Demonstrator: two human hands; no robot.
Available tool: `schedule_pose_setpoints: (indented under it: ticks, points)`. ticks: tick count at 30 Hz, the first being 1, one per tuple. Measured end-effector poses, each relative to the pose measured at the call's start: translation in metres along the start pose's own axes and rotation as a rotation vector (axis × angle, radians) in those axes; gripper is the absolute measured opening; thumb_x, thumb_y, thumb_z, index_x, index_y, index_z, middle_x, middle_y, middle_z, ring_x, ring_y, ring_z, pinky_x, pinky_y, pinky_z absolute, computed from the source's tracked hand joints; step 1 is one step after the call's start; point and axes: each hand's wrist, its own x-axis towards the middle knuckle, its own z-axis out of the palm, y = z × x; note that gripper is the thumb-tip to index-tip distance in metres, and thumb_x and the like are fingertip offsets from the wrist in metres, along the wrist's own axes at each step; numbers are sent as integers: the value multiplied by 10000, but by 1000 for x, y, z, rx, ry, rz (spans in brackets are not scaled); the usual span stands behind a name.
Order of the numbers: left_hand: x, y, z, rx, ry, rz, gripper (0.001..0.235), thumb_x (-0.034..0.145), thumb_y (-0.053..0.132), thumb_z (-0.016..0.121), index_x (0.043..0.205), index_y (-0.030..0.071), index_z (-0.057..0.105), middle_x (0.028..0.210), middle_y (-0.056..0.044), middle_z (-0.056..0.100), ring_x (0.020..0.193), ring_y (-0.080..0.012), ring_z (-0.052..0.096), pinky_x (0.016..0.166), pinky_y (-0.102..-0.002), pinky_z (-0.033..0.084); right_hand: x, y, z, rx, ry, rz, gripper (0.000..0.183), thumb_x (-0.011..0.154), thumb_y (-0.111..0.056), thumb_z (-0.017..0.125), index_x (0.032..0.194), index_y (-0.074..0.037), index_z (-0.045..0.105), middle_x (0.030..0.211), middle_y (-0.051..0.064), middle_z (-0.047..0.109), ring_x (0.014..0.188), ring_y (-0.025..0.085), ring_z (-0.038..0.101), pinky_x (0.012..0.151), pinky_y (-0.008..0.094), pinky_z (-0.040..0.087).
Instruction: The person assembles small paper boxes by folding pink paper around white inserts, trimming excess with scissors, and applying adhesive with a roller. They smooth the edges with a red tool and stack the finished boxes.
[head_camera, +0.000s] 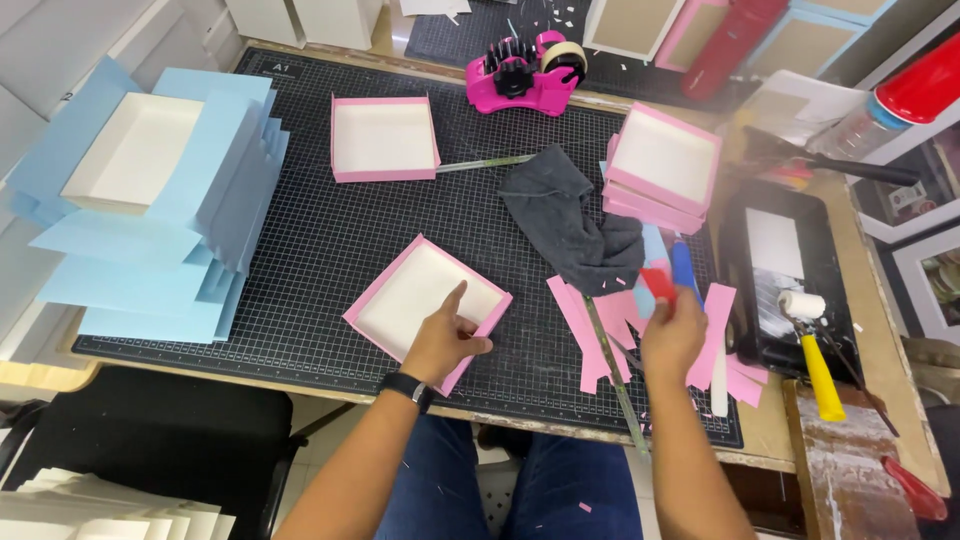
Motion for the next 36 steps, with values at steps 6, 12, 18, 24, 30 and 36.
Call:
schedule_pose_setpoints:
  ticks: [6, 12, 18, 24, 30, 36]
  points:
    - [4, -7, 2, -45, -5, 6, 948, 775, 186, 867, 1581, 133, 370, 1075, -142, 784, 1038, -314, 750, 886, -409, 597, -116, -92, -15, 446, -304, -429, 471, 996, -15, 587, 1464, -67, 560, 1090, 240, 671, 1143, 465, 611, 1007, 552, 484]
    - [-1, -2, -1, -62, -19, 12, 886, 792, 187, 850, 1550, 110, 397, 1114, -188, 771, 1101, -368, 726, 936, -444, 577, -102, -97, 36, 264, -164, -665, 569, 976, -50, 584, 1523, -195, 525, 950, 123, 644, 932, 353, 606, 831, 464, 494]
    - [1, -7, -3, -38, -27, 22, 910, 780, 214, 865, 1553, 117, 394, 1102, -165, 780, 1089, -351, 732, 937, -443, 581, -132, -105, 22, 275, -154, -607, 547, 980, -56, 578, 1518, -126, 511, 900, 187, 618, 881, 418, 596, 836, 494, 487]
    - [4, -14, -17, -308, -163, -50, 713, 1028, 535, 474, 1587, 122, 314, 1185, -251, 732, 1069, -400, 726, 842, -504, 639, -144, -88, 30, 270, -236, -629, 539, 1001, -167, 567, 1535, -193, 496, 963, 142, 612, 979, 405, 618, 905, 522, 525]
    - [4, 6, -27, -414, -174, -191, 886, 867, 700, 328, 1544, 130, 368, 1126, -170, 705, 969, -252, 674, 780, -369, 606, -191, -110, -10, 392, -481, -753, 515, 1031, -124, 495, 1542, -170, 461, 1003, 97, 561, 889, 334, 559, 778, 467, 476]
    - [3, 10, -29, -311, -194, -123, 796, 887, 485, 624, 1565, 147, 380, 1100, -123, 689, 960, -232, 684, 806, -362, 611, -196, -110, -8, 357, -370, -748, 513, 1035, -107, 499, 1544, -124, 437, 987, 178, 558, 892, 358, 545, 760, 489, 453]
